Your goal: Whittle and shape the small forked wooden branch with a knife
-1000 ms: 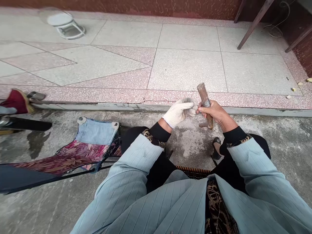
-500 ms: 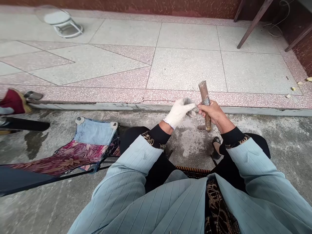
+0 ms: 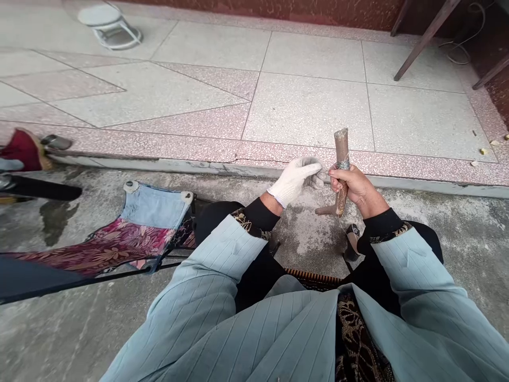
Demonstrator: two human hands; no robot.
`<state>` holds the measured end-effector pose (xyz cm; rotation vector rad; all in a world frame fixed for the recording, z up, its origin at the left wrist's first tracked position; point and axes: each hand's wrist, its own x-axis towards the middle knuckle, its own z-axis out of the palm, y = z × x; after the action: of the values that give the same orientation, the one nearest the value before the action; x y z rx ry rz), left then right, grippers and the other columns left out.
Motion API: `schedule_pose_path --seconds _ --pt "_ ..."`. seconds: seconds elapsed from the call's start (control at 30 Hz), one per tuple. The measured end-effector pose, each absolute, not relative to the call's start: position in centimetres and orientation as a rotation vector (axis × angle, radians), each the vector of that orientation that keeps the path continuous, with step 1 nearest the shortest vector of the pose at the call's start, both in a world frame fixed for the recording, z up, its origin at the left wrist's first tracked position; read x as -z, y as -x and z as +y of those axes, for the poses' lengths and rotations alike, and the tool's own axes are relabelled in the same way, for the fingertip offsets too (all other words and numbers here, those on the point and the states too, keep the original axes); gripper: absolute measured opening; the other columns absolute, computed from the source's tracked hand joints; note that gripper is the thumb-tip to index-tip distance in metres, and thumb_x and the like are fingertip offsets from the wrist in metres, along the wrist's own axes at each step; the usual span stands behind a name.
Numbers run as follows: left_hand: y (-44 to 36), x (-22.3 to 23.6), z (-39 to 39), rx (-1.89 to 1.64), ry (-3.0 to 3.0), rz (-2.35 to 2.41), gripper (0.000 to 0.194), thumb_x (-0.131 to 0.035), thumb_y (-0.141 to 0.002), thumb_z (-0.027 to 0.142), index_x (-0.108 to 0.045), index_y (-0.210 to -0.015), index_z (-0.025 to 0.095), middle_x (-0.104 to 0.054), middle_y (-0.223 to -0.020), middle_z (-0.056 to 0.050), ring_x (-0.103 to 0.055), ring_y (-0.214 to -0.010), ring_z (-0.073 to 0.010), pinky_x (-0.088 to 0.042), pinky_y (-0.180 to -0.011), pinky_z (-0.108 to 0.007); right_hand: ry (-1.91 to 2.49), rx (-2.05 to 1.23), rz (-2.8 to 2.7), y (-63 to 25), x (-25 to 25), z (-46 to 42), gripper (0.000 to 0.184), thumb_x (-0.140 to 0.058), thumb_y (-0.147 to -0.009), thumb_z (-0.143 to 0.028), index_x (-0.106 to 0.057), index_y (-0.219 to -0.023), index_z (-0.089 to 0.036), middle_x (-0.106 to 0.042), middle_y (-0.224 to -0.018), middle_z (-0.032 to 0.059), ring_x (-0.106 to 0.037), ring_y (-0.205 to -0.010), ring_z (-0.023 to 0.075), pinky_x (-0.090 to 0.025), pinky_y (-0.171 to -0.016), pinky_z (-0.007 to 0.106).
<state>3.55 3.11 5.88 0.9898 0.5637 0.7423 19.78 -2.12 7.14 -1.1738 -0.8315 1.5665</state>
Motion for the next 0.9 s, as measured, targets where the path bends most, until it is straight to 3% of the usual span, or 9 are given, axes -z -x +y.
schedule_pose_path --seconds 0.23,0.63,0.9 --pt "-2.5 -7.1 3.2 -0.65 -1.153 0.556 0.023 -0.065 -0.078 0.031 -0.058 -0.084 0.01 -0.066 -0.071 -0.004 -0.061 -0.053 -0.0096 -0.048 -0.049 -0.022 1.197 -1.638 -0.867 -20.3 -6.7 -2.3 0.017 -0.074 -0.064 -0.025 -0.061 -0.07 -0.015 -0.051 -0.045 -0.0041 -0.042 -0.04 0.0082 -0.036 -0.042 0.022" --pt "-1.7 -7.8 3.2 -0.612 -1.272 0.668 0.014 -0.06 -0.077 0.025 -0.057 -0.074 0.012 -0.062 -0.06 -0.002 -0.056 -0.045 -0.0074 -0.043 -0.046 -0.019 1.247 -1.662 -0.965 -20.2 -6.7 -2.2 0.027 -0.077 -0.06 -0.027 -0.06 -0.077 -0.016 -0.059 -0.057 -0.0013 -0.047 -0.047 0.0089 -0.035 -0.045 0.022" --pt "-1.4 -8.3 3.1 -0.544 -1.234 0.606 0.015 -0.062 -0.074 0.025 -0.057 -0.072 0.011 -0.061 -0.059 -0.003 -0.055 -0.044 -0.0081 -0.043 -0.045 -0.021 1.317 -1.565 -1.062 -20.3 -6.7 -2.2 0.023 -0.075 -0.062 -0.027 -0.059 -0.075 -0.016 -0.058 -0.056 -0.0027 -0.047 -0.048 0.0082 -0.037 -0.048 0.022"
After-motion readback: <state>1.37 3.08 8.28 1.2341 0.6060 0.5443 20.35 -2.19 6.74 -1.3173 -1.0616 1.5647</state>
